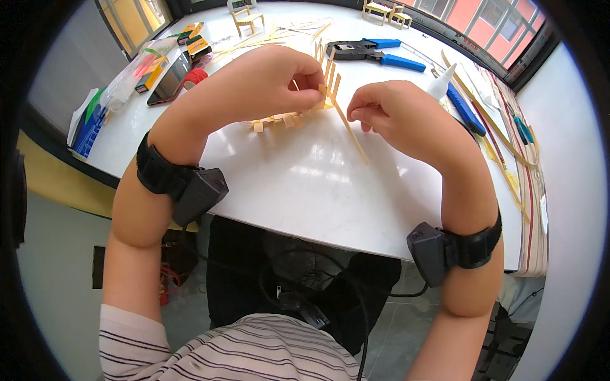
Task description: The person weaves thin wooden strips into a basket structure by hand. They interlace the strips over and under existing rows to form a grid pattern, occasionally adjusting the alignment of the strips to maintain the weave.
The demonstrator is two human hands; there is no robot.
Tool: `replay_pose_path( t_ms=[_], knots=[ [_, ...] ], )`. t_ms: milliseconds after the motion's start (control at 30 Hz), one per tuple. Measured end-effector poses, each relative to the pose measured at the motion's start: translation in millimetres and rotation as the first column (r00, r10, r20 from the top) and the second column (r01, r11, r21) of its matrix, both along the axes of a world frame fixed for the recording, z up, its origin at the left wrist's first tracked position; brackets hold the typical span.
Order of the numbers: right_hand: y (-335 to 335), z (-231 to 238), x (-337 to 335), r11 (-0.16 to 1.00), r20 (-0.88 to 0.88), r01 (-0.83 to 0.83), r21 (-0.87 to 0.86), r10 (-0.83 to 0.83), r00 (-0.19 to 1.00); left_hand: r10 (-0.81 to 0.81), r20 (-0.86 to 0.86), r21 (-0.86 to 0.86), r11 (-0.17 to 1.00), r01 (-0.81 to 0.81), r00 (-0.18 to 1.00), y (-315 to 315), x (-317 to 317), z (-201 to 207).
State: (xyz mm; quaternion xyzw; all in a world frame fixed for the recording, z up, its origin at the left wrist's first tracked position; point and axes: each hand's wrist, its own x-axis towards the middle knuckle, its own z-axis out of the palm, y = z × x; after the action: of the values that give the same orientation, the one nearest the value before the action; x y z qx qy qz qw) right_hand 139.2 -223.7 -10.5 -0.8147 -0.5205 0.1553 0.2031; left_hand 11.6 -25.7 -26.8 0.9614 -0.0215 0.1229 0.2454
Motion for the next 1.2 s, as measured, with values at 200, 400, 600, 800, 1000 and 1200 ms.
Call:
replay_pose_path(
  t_ms=[200, 400, 600, 800, 1000, 1200],
  knots=[
    [-7, -3, 14, 0.994, -0.128, -0.058, 0.097, 0.070, 0.989, -0.036, -0.060, -0.102, 0.994, 0.030, 0.998, 5, -2, 1],
    [6, -21, 24, 0.984, -0.188, 0.025, 0.178, 0.009, 0.982, -0.075, -0.073, -0.018, 0.997, 0.074, 0.994, -3, -6, 1],
    [22, -44, 11, 0.939, -0.260, 0.115, 0.324, -0.029, 0.965, -0.038, 0.001, 0.132, 0.991, 0.037, 0.999, -21, -17, -3],
    [26, -52, 15, 0.936, -0.259, 0.107, 0.336, -0.018, 0.966, -0.027, 0.224, 0.234, 0.972, -0.027, 0.974, -40, -37, -1],
    [29, -45, 1, 0.918, -0.280, 0.177, 0.354, -0.077, 0.957, -0.303, 0.206, 0.686, 0.723, 0.083, 0.930, -64, -33, -23],
    [31, -50, 4, 0.916, -0.243, 0.171, 0.362, -0.085, 0.966, -0.222, 0.105, 0.772, 0.633, 0.061, 0.969, -91, -23, -34]
  ],
)
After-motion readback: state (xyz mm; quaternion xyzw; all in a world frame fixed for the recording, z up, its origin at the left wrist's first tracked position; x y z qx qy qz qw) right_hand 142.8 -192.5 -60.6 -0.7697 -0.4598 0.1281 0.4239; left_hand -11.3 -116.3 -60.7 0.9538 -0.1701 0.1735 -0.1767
